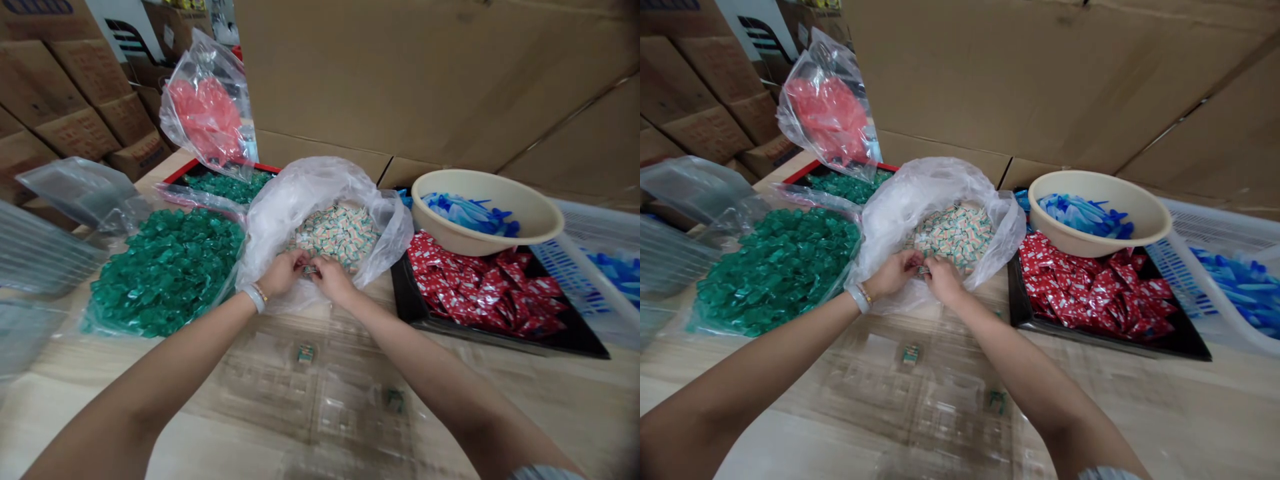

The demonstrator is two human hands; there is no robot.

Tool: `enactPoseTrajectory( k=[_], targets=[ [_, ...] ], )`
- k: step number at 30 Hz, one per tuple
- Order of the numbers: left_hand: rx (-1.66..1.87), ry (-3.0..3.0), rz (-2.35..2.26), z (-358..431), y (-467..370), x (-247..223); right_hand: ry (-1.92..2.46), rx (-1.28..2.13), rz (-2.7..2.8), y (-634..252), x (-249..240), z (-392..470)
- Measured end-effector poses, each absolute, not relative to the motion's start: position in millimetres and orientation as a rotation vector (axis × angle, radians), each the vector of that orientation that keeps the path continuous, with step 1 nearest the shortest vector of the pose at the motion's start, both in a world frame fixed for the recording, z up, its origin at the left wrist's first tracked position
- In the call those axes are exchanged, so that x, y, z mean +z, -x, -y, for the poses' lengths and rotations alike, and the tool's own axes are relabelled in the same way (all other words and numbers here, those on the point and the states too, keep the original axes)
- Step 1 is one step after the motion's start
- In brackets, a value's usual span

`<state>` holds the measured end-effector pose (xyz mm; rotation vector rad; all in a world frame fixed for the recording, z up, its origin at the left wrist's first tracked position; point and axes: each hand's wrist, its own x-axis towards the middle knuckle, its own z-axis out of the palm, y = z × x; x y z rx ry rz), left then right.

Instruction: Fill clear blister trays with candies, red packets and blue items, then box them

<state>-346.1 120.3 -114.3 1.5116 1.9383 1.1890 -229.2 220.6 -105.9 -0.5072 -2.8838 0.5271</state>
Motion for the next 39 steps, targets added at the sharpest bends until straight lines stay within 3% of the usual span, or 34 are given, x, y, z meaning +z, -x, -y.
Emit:
enactPoseTrajectory(
  k=[11,18,23,39],
  targets=[
    [1.389,-1.176,-2.061,-128.4,347.6,-120.2,0.580,0.451,2.871,229.5,-103.2,-214.4],
    [1.190,-1.283,-1.886,-127.0,351.0,-112.9,0.567,0.419,2.866,226.0,-103.8,-212.7],
    [1.103,-1.344,-2.009,-127.1,349.6,-109.8,0.584,0.459,2.871,224.7,-101.6,-210.7],
    [1.159,-1.240,-2.020,-128.7,355.4,-115.3,0.561,0.424,2.883,225.6,-103.4,-212.6]
  ],
)
